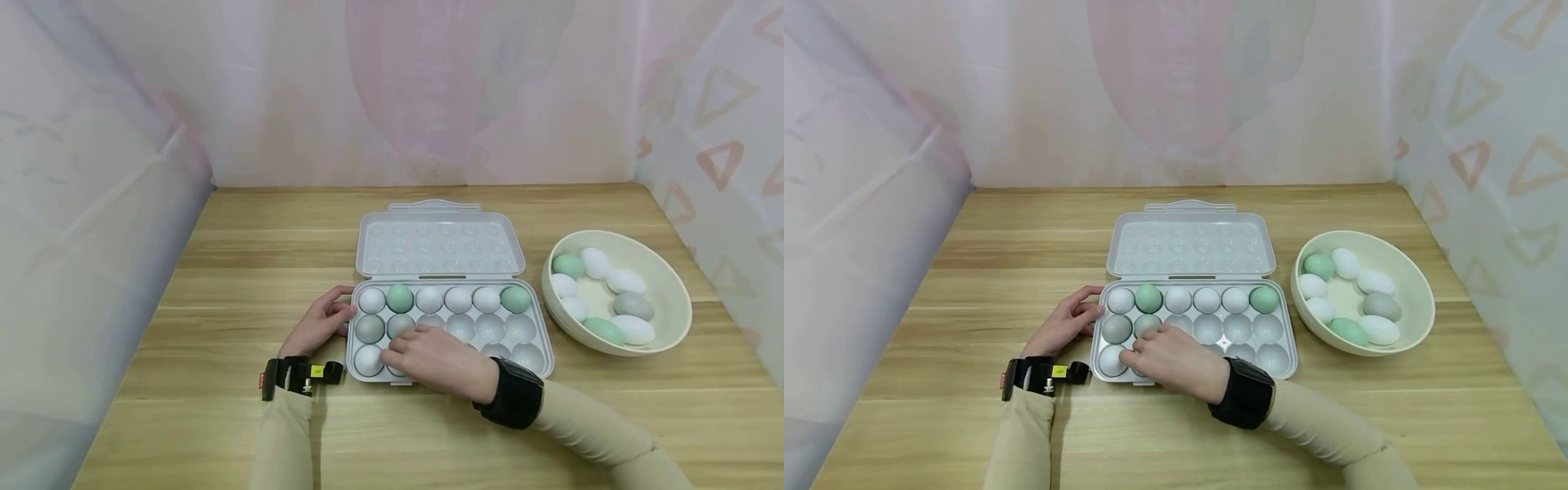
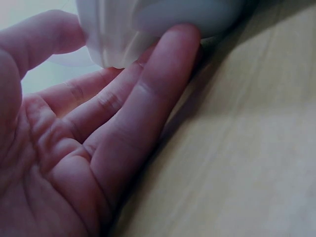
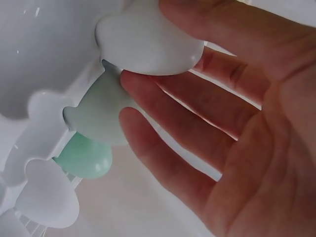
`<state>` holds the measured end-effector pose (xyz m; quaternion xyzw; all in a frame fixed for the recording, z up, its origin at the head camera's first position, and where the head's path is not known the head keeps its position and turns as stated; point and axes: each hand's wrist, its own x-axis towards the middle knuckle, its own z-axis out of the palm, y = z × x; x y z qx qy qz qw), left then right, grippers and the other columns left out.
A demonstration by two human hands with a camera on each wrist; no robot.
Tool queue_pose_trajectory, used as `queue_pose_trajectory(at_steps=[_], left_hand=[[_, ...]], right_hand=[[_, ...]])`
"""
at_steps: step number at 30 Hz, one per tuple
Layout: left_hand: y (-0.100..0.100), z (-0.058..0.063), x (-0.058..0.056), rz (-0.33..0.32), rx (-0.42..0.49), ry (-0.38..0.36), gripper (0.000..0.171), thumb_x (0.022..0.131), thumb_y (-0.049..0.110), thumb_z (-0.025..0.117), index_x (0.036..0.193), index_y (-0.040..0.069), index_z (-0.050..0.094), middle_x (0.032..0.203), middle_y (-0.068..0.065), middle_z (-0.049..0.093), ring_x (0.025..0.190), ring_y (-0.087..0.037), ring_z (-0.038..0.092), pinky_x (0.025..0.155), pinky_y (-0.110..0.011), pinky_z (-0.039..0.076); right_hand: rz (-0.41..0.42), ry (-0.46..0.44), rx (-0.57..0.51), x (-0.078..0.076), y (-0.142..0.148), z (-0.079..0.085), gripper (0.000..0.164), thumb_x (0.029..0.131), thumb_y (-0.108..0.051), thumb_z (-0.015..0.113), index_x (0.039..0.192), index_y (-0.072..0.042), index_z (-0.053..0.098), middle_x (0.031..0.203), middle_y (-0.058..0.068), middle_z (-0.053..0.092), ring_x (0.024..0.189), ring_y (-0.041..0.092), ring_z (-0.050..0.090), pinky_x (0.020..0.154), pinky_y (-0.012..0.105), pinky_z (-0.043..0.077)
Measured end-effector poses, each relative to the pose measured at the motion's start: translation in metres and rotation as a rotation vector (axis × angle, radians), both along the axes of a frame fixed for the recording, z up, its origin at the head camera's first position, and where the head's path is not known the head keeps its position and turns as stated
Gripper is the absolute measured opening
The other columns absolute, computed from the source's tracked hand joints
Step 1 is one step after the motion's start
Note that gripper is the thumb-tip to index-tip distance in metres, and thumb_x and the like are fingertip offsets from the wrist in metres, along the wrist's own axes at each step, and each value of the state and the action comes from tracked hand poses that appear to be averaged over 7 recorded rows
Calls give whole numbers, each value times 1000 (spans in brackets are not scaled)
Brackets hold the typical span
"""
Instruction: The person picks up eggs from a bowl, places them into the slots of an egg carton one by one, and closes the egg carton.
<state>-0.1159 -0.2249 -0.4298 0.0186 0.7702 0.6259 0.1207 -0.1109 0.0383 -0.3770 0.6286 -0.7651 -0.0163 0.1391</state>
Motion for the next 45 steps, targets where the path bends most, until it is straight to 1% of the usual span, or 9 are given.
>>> queue_pose_trajectory(at_steps=[8, 12, 16, 21, 26, 31, 37, 39, 45], left_hand=[[1, -5, 0, 0, -4, 0, 40, 99, 14, 56, 135, 0, 46, 107, -23, 64, 81, -22, 65, 68, -35, 56], [1, -6, 0, 1, -1, -7, 40, 99, 16, 56, 135, 1, 46, 109, -25, 63, 80, -23, 66, 69, -36, 56], [0, -5, 0, 2, -9, -24, 40, 100, 18, 55, 136, 3, 47, 108, -23, 64, 79, -26, 66, 69, -38, 57], [-1, -5, 1, -1, -14, -26, 42, 100, 17, 55, 137, 1, 45, 104, -21, 65, 79, -25, 66, 69, -37, 57], [-2, -5, 1, 14, -9, -30, 43, 99, 17, 56, 138, 1, 44, 105, -21, 65, 82, -24, 66, 70, -36, 57], [-2, -5, 1, 16, -6, -32, 43, 100, 18, 56, 138, 1, 44, 110, -24, 64, 85, -23, 66, 71, -37, 57], [-3, -6, 0, 4, -12, -17, 42, 100, 17, 55, 137, 1, 45, 115, -27, 62, 82, -24, 67, 71, -36, 56], [-3, -6, 0, 1, -14, -10, 42, 100, 16, 55, 137, 0, 45, 114, -27, 62, 81, -25, 66, 71, -35, 56], [-2, -5, -2, -5, -9, 0, 42, 100, 16, 55, 137, 0, 45, 113, -28, 61, 79, -25, 66, 70, -35, 56]], right_hand=[[-18, -30, 26, 0, 3, 4, 10, 87, -11, 64, 93, -19, 59, 86, -7, 60, 82, 11, 58, 61, 21, 41], [-12, -58, 12, -3, 12, 10, 17, 83, -11, 68, 95, -17, 59, 83, -5, 56, 78, 13, 58, 61, 23, 44], [-20, -111, -4, -7, 23, 15, 26, 78, -11, 73, 99, -15, 59, 85, -5, 58, 76, 14, 59, 58, 24, 47], [-45, -145, -13, -10, 36, 19, 32, 75, -12, 76, 100, -15, 58, 87, -4, 60, 74, 15, 60, 56, 25, 47], [-72, -163, 4, -13, 50, 25, 39, 75, -15, 79, 107, -13, 57, 93, -1, 61, 76, 18, 61, 62, 28, 51], [-101, -192, -24, -19, 66, 30, 40, 74, -9, 79, 109, -10, 60, 94, 2, 63, 80, 19, 62, 64, 29, 51], [-161, -275, 16, -26, 83, 34, 43, 73, -9, 82, 110, -9, 60, 100, 4, 63, 82, 22, 62, 69, 31, 52], [-177, -280, 34, -28, 88, 35, 44, 73, -9, 82, 111, -8, 59, 99, 4, 63, 82, 22, 62, 71, 32, 52], [-224, -281, 38, -33, 104, 36, 46, 71, -11, 84, 110, -8, 59, 92, 3, 62, 78, 22, 61, 67, 33, 51]])
